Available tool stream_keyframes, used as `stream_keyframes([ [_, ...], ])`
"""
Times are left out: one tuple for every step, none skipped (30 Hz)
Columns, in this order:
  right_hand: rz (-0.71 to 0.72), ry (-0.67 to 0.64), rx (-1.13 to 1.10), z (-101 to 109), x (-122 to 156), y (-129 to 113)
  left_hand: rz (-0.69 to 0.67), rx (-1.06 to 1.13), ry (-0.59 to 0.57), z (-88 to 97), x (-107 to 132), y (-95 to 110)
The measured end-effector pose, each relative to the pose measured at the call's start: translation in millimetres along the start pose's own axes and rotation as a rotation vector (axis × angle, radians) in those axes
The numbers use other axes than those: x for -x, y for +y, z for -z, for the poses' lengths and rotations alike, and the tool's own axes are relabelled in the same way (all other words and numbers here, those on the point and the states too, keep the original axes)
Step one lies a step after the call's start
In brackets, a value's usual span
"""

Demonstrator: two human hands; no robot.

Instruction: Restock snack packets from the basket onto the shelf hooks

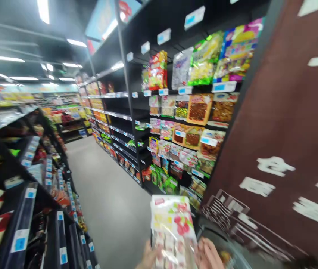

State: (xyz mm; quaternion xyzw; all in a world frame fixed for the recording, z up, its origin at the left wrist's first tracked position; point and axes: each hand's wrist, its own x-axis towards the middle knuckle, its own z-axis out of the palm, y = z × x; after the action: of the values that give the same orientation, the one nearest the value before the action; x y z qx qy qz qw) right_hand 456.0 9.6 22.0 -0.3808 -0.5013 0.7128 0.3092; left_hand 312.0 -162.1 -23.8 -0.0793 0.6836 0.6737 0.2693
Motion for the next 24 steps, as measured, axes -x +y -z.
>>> stream_keyframes([
  [0.002,0.059,-0.026,5.0,8.3,-3.5,0.018,0.164,-0.182,-2.8,7.0,-0.5],
  [0.003,0.125,-0.037,7.1,16.7,-7.5,0.073,0.259,-0.232,-3.5,12.4,3.5],
  [0.024,0.196,-0.02,6.6,24.4,-11.4,0.094,0.32,-0.271,-3.0,15.8,11.0],
  [0.053,0.211,0.013,3.8,30.9,-14.7,0.109,0.349,-0.288,-1.8,17.1,20.5],
  [0.085,0.153,0.059,-0.6,36.3,-16.8,0.11,0.358,-0.316,-0.5,17.1,30.8],
  [0.095,0.069,0.095,-5.9,40.8,-17.5,0.113,0.354,-0.326,0.8,16.4,40.5],
  [0.096,-0.03,0.117,-11.3,44.6,-16.8,0.113,0.354,-0.363,2.0,15.8,48.8],
  [0.093,-0.126,0.13,-16.3,48.0,-15.1,0.1,0.352,-0.397,3.1,15.6,55.3],
  [0.088,-0.205,0.136,-20.4,50.8,-12.6,0.083,0.342,-0.431,3.9,15.9,59.9],
  [0.087,-0.259,0.142,-23.2,52.9,-9.8,0.06,0.329,-0.464,4.3,16.7,62.6],
  [0.095,-0.282,0.152,-24.5,54.1,-7.1,0.033,0.31,-0.489,4.5,17.5,63.9],
  [0.108,-0.272,0.164,-24.3,54.4,-4.6,0.006,0.283,-0.509,4.2,18.3,64.2],
  [0.126,-0.239,0.177,-22.9,53.8,-2.7,-0.022,0.248,-0.521,3.7,18.8,63.9],
  [0.144,-0.203,0.189,-20.6,52.7,-1.3,-0.053,0.211,-0.528,3.1,19.1,63.4],
  [0.159,-0.183,0.198,-17.8,51.3,-0.6,-0.086,0.175,-0.534,2.5,19.2,62.9],
  [0.171,-0.191,0.202,-15.1,50.0,-0.4,-0.118,0.144,-0.54,2.2,19.1,62.7],
  [0.179,-0.224,0.199,-12.8,49.3,-0.6,-0.145,0.121,-0.544,2.2,18.9,62.8],
  [0.184,-0.274,0.19,-11.3,49.1,-1.0,-0.161,0.11,-0.549,2.7,18.7,63.4],
  [0.187,-0.324,0.177,-10.7,49.5,-1.5,-0.164,0.109,-0.556,3.7,18.4,64.3],
  [0.192,-0.354,0.165,-11.0,50.3,-2.0,-0.154,0.111,-0.564,4.9,17.9,65.6],
  [0.202,-0.36,0.154,-11.9,51.3,-2.3,-0.135,0.116,-0.572,6.4,17.1,67.1],
  [0.214,-0.348,0.147,-13.1,52.2,-2.5,-0.115,0.125,-0.581,7.7,16.1,68.6],
  [0.225,-0.329,0.146,-14.2,52.7,-2.7,-0.097,0.137,-0.591,8.8,14.9,70.1],
  [0.233,-0.304,0.15,-14.6,52.7,-2.7,-0.08,0.15,-0.597,9.4,13.4,71.3],
])
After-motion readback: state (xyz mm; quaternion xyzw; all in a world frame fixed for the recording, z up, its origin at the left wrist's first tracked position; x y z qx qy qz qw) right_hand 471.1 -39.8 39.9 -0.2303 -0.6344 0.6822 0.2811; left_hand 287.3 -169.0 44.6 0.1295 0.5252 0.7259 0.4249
